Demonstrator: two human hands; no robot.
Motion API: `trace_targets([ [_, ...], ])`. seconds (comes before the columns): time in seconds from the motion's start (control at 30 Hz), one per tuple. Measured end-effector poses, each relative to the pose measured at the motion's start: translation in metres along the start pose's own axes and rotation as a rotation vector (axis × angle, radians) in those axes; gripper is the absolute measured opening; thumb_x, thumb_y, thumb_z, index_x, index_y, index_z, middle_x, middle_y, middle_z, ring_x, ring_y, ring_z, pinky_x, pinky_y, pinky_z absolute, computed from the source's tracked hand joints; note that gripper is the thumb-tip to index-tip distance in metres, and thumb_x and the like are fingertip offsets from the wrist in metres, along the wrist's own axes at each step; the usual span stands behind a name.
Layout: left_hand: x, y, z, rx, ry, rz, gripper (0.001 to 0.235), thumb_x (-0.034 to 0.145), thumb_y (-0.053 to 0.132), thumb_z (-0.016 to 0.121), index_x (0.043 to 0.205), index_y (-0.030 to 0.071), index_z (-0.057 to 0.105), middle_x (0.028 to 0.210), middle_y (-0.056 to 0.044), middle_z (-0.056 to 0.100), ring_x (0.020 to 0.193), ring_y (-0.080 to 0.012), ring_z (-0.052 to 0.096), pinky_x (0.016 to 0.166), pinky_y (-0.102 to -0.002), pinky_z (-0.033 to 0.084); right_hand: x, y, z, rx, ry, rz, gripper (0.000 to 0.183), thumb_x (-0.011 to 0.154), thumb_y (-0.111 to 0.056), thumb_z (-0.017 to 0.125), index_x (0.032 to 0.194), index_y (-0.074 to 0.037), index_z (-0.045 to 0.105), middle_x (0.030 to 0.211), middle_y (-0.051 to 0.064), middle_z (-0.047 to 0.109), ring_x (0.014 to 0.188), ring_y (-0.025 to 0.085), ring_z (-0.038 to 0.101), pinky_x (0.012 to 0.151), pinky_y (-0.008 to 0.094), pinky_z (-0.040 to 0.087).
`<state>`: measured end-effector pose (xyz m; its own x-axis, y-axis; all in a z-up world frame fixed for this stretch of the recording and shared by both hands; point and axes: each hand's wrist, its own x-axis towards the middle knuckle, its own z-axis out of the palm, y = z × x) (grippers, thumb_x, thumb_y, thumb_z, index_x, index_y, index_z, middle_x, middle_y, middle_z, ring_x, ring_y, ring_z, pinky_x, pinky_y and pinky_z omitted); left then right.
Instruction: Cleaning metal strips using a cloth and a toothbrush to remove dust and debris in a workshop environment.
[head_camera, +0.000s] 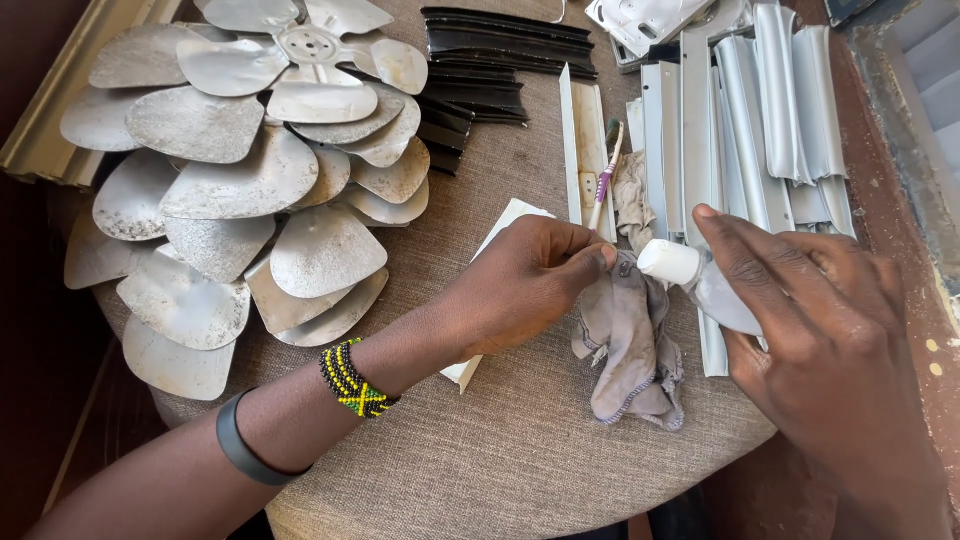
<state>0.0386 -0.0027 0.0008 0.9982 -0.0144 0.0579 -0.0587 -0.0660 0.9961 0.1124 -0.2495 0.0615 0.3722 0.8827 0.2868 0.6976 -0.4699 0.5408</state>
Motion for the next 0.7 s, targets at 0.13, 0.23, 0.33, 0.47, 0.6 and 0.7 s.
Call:
trace_targets([
  [0.13, -0.001, 0.003, 0.000, -0.089, 0.002, 0.022, 0.040, 0.105, 0.031, 0.051, 0.067, 0.019, 0.047, 0.061, 0.011, 0.034, 0.055, -0.0034, 0.028, 0.049, -0.029, 0.022, 0.002, 0.023, 0.003, -0.121, 0.079, 0.038, 0.074, 0.089, -0.028, 0.085, 0.160, -0.022, 0.063, 0.137, -0.001, 0.080, 0.114, 0.022, 0.073, 0.101, 0.036, 0.054],
  [0.23, -0.001, 0.005, -0.003, -0.089, -0.008, 0.011, 0.038, 0.106, 0.030, 0.053, 0.070, 0.017, 0.054, 0.060, 0.009, 0.036, 0.053, -0.0048, 0.029, 0.049, -0.028, 0.022, 0.039, 0.033, -0.017, 0.438, 0.148, 0.177, 0.061, 0.094, -0.009, 0.080, 0.151, 0.002, 0.060, 0.131, 0.018, 0.072, 0.114, 0.033, 0.069, 0.098, 0.041, 0.058],
  [0.33, -0.002, 0.004, -0.003, -0.050, -0.020, 0.022, 0.040, 0.107, 0.027, 0.053, 0.069, 0.017, 0.051, 0.058, 0.008, 0.035, 0.050, -0.0063, 0.027, 0.047, -0.029, 0.020, 0.084, 0.055, -0.009, 1.010, 0.219, 0.228, 0.051, 0.103, 0.005, 0.072, 0.147, 0.015, 0.048, 0.136, 0.030, 0.061, 0.125, 0.039, 0.063, 0.105, 0.044, 0.055],
  [0.47, -0.001, 0.000, -0.001, 0.063, 0.008, 0.085, 0.044, 0.105, 0.029, 0.052, 0.066, 0.021, 0.034, 0.062, 0.010, 0.029, 0.057, -0.0053, 0.026, 0.051, -0.031, 0.020, 0.158, 0.092, 0.058, 1.073, 0.313, 0.231, 0.044, 0.101, -0.015, 0.090, 0.127, -0.001, 0.057, 0.132, 0.015, 0.070, 0.110, 0.018, 0.067, 0.085, 0.030, 0.055],
  [0.6, -0.003, 0.005, -0.003, 0.204, 0.012, 0.080, 0.043, 0.106, 0.031, 0.052, 0.067, 0.018, 0.041, 0.062, 0.008, 0.035, 0.057, -0.0091, 0.031, 0.055, -0.034, 0.025, 0.213, 0.067, 0.097, 1.225, 0.301, 0.359, 0.038, 0.094, -0.001, 0.082, 0.122, -0.010, 0.057, 0.120, 0.010, 0.068, 0.113, 0.022, 0.072, 0.089, 0.035, 0.066],
  [0.7, -0.003, 0.004, -0.003, 0.155, -0.013, 0.079, 0.042, 0.107, 0.027, 0.051, 0.067, 0.017, 0.042, 0.061, 0.008, 0.035, 0.057, -0.0071, 0.029, 0.053, -0.031, 0.024, 0.230, 0.055, 0.123, 1.019, 0.236, 0.510, 0.039, 0.084, -0.018, 0.089, 0.115, -0.022, 0.065, 0.114, 0.000, 0.072, 0.098, 0.016, 0.066, 0.083, 0.033, 0.053],
])
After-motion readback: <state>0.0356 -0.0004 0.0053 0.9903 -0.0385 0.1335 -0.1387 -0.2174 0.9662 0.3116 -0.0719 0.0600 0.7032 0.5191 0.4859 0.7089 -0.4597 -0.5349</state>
